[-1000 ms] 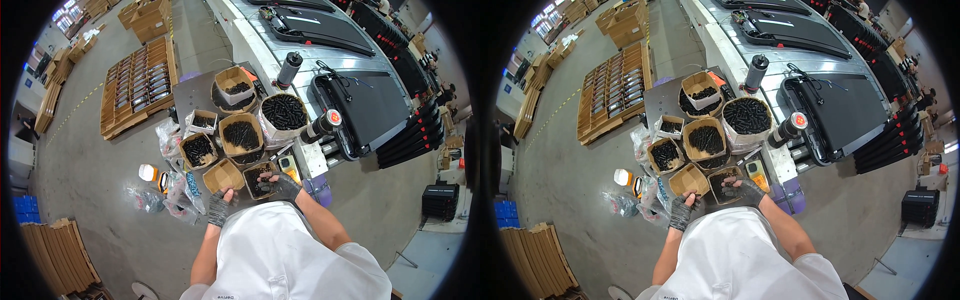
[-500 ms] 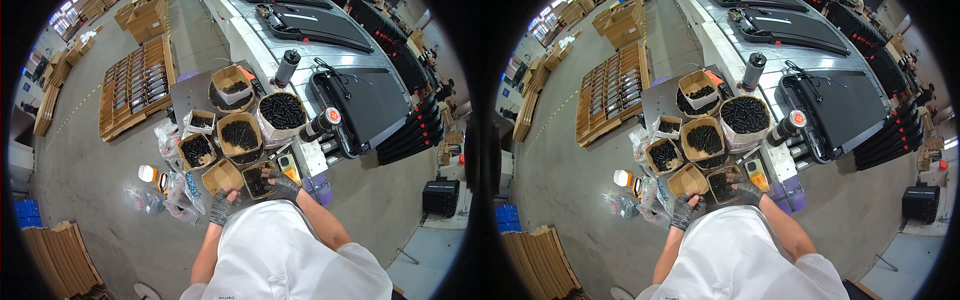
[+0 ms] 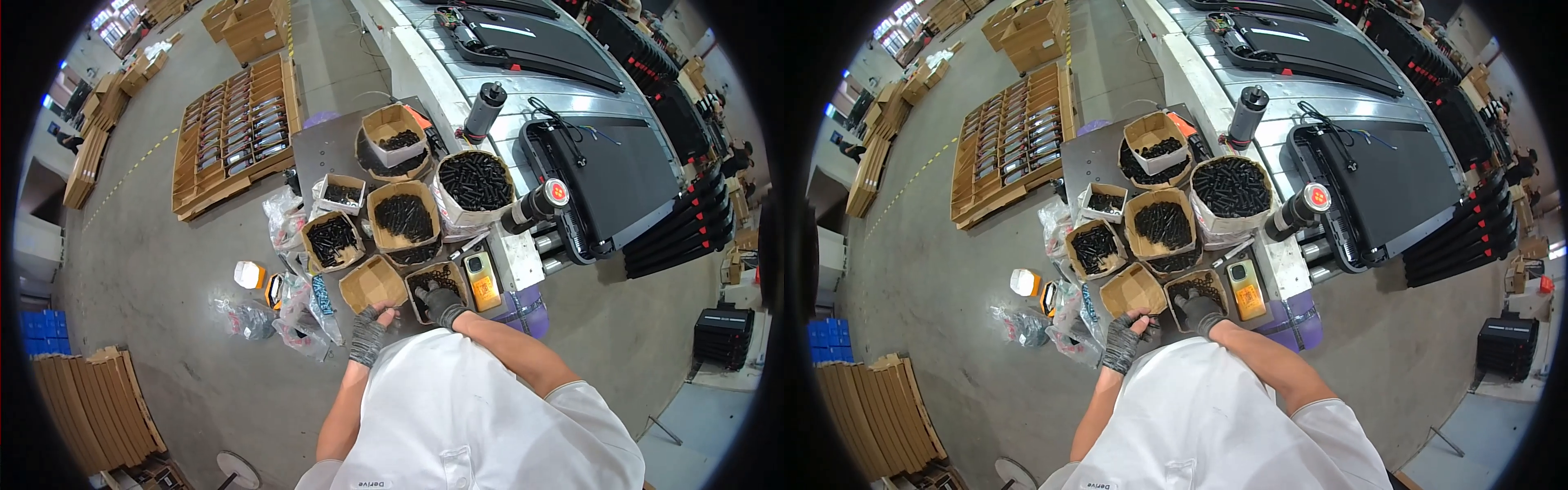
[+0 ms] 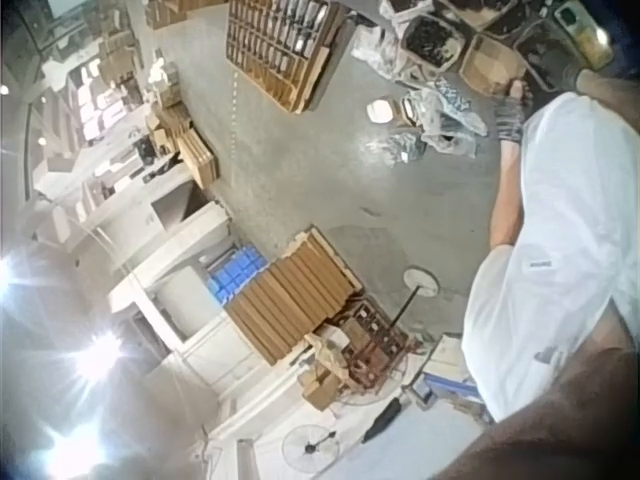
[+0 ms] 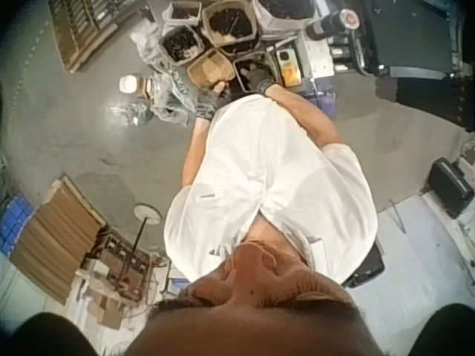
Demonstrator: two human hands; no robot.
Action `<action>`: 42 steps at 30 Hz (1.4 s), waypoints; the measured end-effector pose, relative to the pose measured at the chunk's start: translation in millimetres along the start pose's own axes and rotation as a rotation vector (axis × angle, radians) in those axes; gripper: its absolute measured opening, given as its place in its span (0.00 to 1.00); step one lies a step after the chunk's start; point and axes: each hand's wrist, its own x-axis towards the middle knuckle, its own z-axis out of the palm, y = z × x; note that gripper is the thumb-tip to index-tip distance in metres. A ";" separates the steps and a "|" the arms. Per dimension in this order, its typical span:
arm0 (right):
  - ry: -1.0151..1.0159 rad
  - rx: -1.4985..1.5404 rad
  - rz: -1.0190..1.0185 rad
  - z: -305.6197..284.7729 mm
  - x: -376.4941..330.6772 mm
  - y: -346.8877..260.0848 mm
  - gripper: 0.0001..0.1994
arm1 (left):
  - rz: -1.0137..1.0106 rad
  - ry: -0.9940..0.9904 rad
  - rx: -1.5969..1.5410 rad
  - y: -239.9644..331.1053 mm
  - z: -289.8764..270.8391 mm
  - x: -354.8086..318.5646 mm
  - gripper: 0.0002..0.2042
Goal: The recorder is inspecting and sorting small black cylindrical components from cardboard boxes on a workbench.
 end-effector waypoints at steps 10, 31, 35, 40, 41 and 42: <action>0.204 0.653 -0.012 20.6 2.9 44.7 0.10 | 0.004 0.006 -0.001 0.3 -2.9 -0.7 0.13; -0.261 2.118 0.135 -42.8 -24.2 21.2 0.18 | -0.102 -0.052 -0.137 8.6 11.6 13.3 0.15; -0.247 2.124 0.148 -39.8 -23.0 19.8 0.18 | -0.104 -0.043 -0.205 9.9 15.3 16.4 0.16; -0.350 2.138 0.097 -42.4 -25.9 17.1 0.19 | -0.050 -0.022 -0.073 13.9 18.4 19.9 0.15; -0.348 2.142 0.098 -45.9 -28.9 15.3 0.19 | -0.053 -0.023 -0.071 17.5 21.0 19.0 0.15; -0.333 2.150 0.091 -50.0 -32.1 14.3 0.19 | -0.050 -0.015 -0.128 22.4 24.4 17.9 0.15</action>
